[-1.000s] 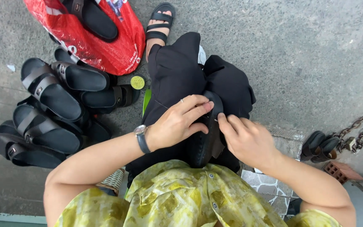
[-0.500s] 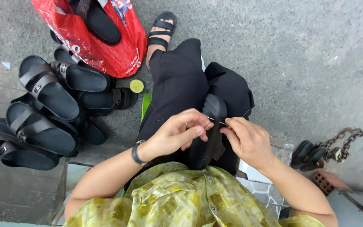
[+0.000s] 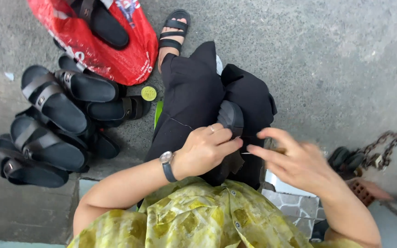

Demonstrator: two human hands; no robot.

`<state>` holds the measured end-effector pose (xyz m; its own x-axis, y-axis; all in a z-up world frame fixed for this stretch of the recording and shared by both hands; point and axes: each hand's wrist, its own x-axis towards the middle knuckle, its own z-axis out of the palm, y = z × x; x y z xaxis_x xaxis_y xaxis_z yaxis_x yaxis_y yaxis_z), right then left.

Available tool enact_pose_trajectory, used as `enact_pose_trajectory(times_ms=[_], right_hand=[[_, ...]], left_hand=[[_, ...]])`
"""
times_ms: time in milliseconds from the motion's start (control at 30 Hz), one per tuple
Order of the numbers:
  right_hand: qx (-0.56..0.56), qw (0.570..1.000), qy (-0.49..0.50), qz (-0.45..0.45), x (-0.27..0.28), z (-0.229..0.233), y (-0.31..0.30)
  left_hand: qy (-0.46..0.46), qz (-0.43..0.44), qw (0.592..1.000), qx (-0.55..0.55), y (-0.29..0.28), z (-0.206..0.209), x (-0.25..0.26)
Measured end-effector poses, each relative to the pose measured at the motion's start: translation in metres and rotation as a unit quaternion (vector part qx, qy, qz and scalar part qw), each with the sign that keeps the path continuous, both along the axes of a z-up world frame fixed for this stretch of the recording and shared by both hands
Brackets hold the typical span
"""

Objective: Hand-sewing the sole of a sandal using a needle and thread to repair it.

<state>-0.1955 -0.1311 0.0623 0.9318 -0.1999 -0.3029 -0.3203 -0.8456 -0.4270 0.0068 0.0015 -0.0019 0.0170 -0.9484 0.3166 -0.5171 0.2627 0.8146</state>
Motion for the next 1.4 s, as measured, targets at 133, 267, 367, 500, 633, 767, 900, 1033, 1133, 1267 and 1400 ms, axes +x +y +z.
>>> enact_pose_trajectory(times_ms=[133, 267, 367, 500, 633, 767, 900, 1033, 1133, 1267, 1400], right_hand=[[-0.012, 0.988, -0.138, -0.074, 0.009, -0.033, 0.009], [0.015, 0.979, -0.164, -0.122, 0.007, -0.039, 0.010], [0.071, 0.962, -0.187, -0.184, 0.003, -0.041, 0.012], [-0.080, 0.979, -0.161, -0.092, 0.008, -0.039, 0.016], [-0.016, 0.985, -0.159, -0.062, 0.008, -0.032, 0.018], [0.504, 0.742, -0.333, -0.292, -0.005, -0.029, 0.010], [0.334, 0.872, -0.272, -0.232, -0.011, -0.047, 0.005], [-0.033, 0.970, -0.239, -0.036, 0.032, -0.028, 0.010], [0.037, 0.972, -0.229, -0.027, 0.026, -0.033, 0.014], [0.173, 0.946, -0.219, -0.165, 0.025, -0.037, 0.017], [0.227, 0.937, -0.191, -0.186, 0.045, -0.046, 0.010]], left_hand=[[-0.051, 0.071, 0.990, -0.112, 0.001, -0.008, -0.009], [-0.101, 0.131, 0.975, -0.152, -0.005, -0.001, -0.010], [-0.144, 0.164, 0.961, -0.168, -0.014, 0.005, -0.016], [-0.152, 0.137, 0.961, -0.185, -0.012, 0.003, -0.015], [-0.136, 0.103, 0.968, -0.183, 0.004, 0.002, -0.003], [-0.116, 0.123, 0.973, -0.158, 0.012, -0.001, 0.001], [-0.138, 0.085, 0.983, 0.089, 0.022, -0.004, 0.009], [-0.138, 0.032, 0.971, 0.193, 0.021, -0.006, 0.014], [0.264, -0.010, 0.946, 0.185, 0.010, -0.004, 0.025], [0.496, -0.033, 0.842, 0.212, -0.030, 0.000, 0.045], [0.672, 0.063, 0.702, 0.228, -0.089, -0.032, 0.066]])
